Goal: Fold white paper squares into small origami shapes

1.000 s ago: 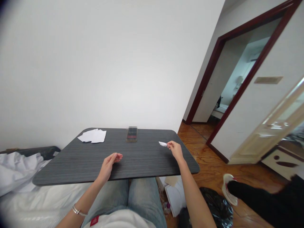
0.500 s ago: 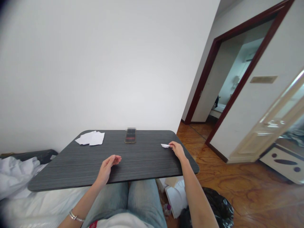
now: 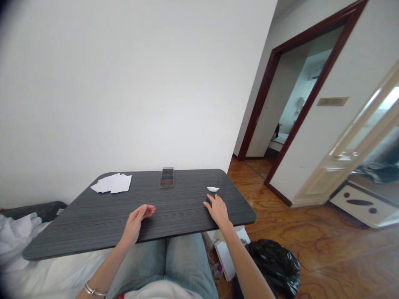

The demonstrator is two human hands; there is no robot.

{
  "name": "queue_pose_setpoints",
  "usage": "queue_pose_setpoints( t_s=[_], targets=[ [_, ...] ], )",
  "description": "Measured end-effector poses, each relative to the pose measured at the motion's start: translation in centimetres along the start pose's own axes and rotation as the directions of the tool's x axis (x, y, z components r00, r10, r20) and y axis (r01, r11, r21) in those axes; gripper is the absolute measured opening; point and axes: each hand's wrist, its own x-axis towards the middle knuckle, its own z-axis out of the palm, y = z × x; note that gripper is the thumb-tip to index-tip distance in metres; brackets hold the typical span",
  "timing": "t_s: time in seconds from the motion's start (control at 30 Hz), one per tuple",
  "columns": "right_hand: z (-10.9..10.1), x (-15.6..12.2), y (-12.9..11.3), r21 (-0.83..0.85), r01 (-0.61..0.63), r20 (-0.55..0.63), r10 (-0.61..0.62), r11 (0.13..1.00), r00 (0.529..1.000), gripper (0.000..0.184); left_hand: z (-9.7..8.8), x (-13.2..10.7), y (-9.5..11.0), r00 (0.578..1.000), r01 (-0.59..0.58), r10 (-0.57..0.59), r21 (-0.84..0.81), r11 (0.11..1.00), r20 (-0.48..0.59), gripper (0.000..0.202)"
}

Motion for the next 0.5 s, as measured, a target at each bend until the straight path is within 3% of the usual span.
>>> queue_pose_setpoints(
  t_s=[0.2, 0.5],
  targets=[
    [1.4, 0.8, -1.6, -0.114, -0.114, 0.112, 0.127, 0.987, 0.986, 0.065, -0.1, -0.1, 0.0, 1.000, 0.005, -0.005, -0.006, 1.000, 0.007, 0.032],
    [2.1, 3.5, -1.7, -0.183, -0.240, 0.225, 0.278, 0.953, 0.934, 0.076, -0.2, 0.1, -0.1, 1.000, 0.027, -0.027, -0.017, 0.999, 0.003, 0.032]
  ],
)
